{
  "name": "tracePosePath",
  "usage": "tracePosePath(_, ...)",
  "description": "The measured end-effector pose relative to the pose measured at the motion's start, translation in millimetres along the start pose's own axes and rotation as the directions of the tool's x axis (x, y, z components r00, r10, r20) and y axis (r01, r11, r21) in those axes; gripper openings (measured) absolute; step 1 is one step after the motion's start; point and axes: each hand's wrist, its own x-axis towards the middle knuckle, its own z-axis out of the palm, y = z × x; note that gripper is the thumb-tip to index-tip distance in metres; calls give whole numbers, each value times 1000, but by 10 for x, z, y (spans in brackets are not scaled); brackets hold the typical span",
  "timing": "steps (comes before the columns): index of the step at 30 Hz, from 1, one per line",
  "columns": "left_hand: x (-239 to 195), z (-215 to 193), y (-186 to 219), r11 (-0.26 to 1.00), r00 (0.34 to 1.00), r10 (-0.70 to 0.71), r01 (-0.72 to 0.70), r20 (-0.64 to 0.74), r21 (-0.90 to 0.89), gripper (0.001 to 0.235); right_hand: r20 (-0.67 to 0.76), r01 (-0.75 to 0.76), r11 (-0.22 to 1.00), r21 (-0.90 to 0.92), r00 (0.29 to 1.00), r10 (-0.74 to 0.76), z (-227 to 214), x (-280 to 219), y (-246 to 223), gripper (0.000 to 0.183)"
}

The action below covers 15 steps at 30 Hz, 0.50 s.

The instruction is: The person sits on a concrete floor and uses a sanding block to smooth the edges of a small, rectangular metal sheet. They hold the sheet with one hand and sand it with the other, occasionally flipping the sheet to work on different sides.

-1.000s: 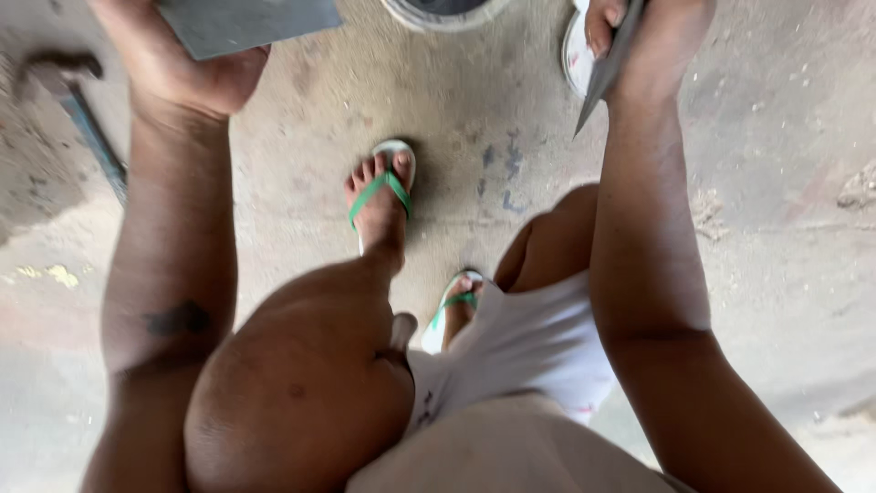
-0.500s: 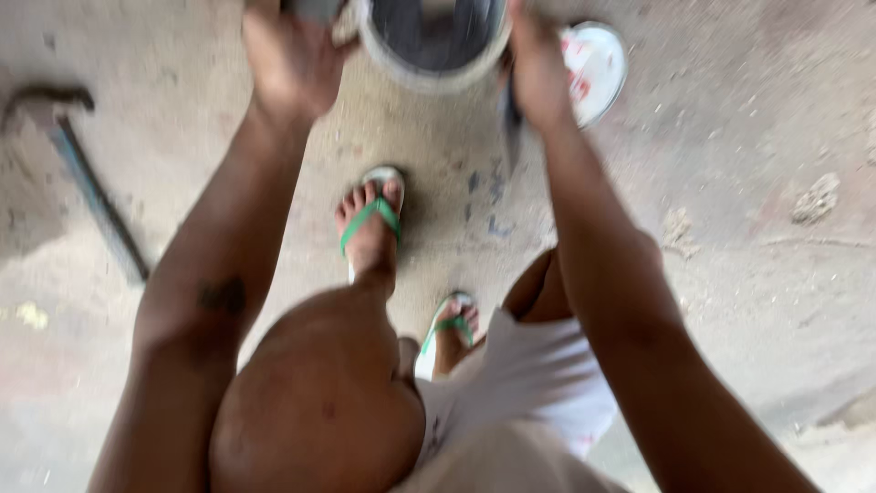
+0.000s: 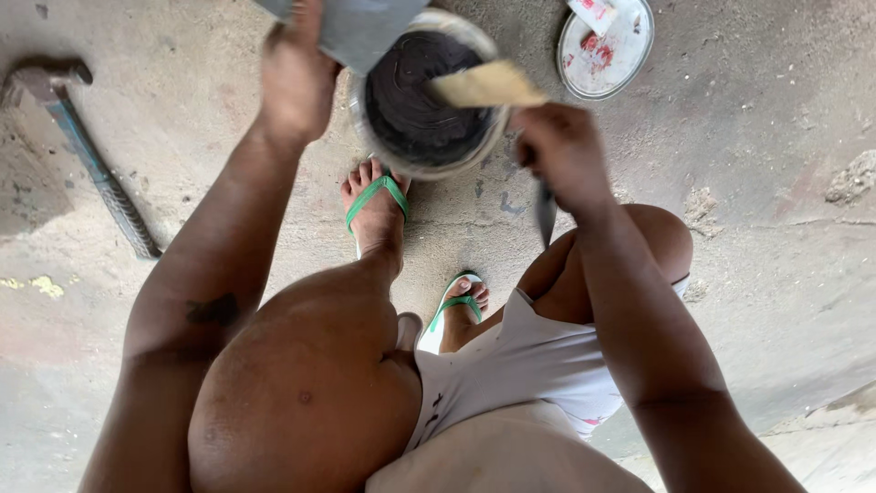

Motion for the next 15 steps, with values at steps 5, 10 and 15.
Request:
tracePosePath(5, 133, 256, 130, 862, 951, -304, 251, -54, -440, 75, 87, -157, 595, 788, 986, 145, -652, -237, -85, 71)
tracePosePath(10, -68, -1, 236, 914, 930, 327, -356, -167, -194, 57, 193, -220, 332, 917, 975, 111, -475, -405, -117, 87)
tracePosePath(15, -108, -168, 533, 790, 817, 520, -571, -248, -224, 28, 297, -263, 150, 953, 908, -295, -312, -331, -14, 106)
